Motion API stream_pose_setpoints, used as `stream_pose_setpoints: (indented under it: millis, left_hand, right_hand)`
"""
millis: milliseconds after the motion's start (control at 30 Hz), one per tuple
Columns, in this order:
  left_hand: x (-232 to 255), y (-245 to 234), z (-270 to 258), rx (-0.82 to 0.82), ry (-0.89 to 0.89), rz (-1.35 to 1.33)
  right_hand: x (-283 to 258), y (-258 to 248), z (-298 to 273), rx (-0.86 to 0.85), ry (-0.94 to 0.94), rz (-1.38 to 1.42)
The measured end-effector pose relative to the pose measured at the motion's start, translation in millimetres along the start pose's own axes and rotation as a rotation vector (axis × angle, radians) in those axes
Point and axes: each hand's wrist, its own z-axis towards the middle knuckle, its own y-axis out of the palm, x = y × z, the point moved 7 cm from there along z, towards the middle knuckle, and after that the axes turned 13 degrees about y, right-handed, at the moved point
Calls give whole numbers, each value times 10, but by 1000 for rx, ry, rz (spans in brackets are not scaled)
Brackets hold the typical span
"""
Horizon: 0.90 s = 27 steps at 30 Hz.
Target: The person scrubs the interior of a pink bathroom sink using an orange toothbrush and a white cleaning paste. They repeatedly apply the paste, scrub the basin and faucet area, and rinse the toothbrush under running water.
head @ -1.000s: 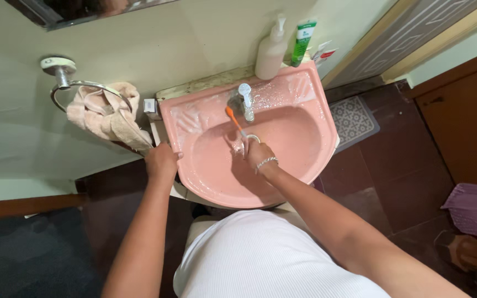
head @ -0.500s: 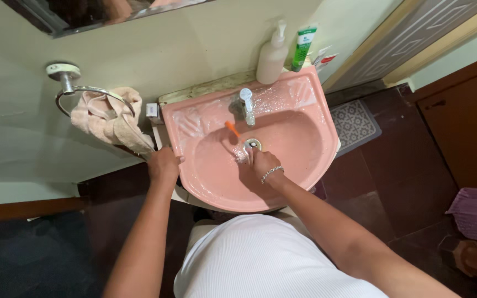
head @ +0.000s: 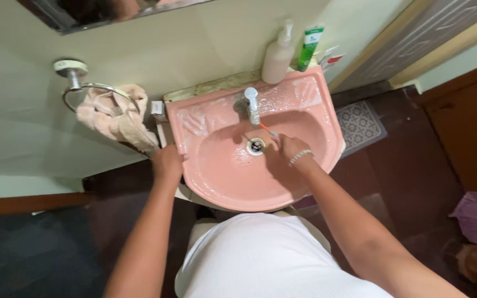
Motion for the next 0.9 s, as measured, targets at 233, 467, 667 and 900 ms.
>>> stream_pose_setpoints:
  millis: [233,467,667,900]
  left_hand:
    - [-24,27,2,-84,-189,-144]
    - [17,-23,29,-11,-69,19]
    - [-98,106,39,27,-99,-133]
    - [55,-65,-131,137,9,10]
  right_hand:
    - [-407,-50,187,78,-52,-14]
    - [-108,-93,24,9,-30,-86]
    - [-207,7,213,26,-59,-55]
    - [-252,17,164,22,-36,-3]
